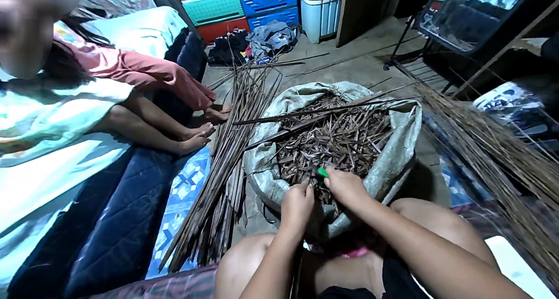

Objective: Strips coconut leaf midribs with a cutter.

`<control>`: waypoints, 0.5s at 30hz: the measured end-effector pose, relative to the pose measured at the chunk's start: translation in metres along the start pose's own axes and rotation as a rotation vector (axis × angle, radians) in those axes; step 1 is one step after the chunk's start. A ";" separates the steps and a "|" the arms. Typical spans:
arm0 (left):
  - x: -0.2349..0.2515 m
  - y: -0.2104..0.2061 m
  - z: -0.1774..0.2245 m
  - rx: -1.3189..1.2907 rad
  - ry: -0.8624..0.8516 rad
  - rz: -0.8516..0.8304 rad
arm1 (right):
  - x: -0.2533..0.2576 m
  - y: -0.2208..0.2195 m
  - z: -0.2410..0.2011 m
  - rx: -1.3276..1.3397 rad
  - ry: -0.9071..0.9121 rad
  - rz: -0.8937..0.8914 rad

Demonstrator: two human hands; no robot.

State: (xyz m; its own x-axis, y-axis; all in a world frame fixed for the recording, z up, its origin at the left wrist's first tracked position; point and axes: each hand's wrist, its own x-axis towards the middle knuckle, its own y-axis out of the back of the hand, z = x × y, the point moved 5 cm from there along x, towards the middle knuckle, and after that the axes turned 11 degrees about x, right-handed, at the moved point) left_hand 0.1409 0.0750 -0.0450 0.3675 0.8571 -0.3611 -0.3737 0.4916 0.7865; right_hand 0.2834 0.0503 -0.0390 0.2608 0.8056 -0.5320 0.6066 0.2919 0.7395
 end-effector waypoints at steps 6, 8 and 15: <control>-0.002 0.000 -0.001 -0.003 0.016 -0.019 | 0.005 0.017 0.006 0.156 0.034 0.010; 0.000 0.002 -0.001 0.001 0.029 -0.034 | -0.011 0.005 -0.002 0.171 0.095 -0.095; 0.001 -0.001 -0.002 0.046 0.015 0.015 | -0.024 -0.012 -0.010 -0.032 0.099 -0.116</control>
State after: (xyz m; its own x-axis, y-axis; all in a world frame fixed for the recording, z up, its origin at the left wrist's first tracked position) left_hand 0.1404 0.0762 -0.0468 0.3492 0.8665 -0.3566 -0.3395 0.4717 0.8138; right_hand 0.2621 0.0329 -0.0314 0.1138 0.8121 -0.5724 0.6034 0.4012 0.6892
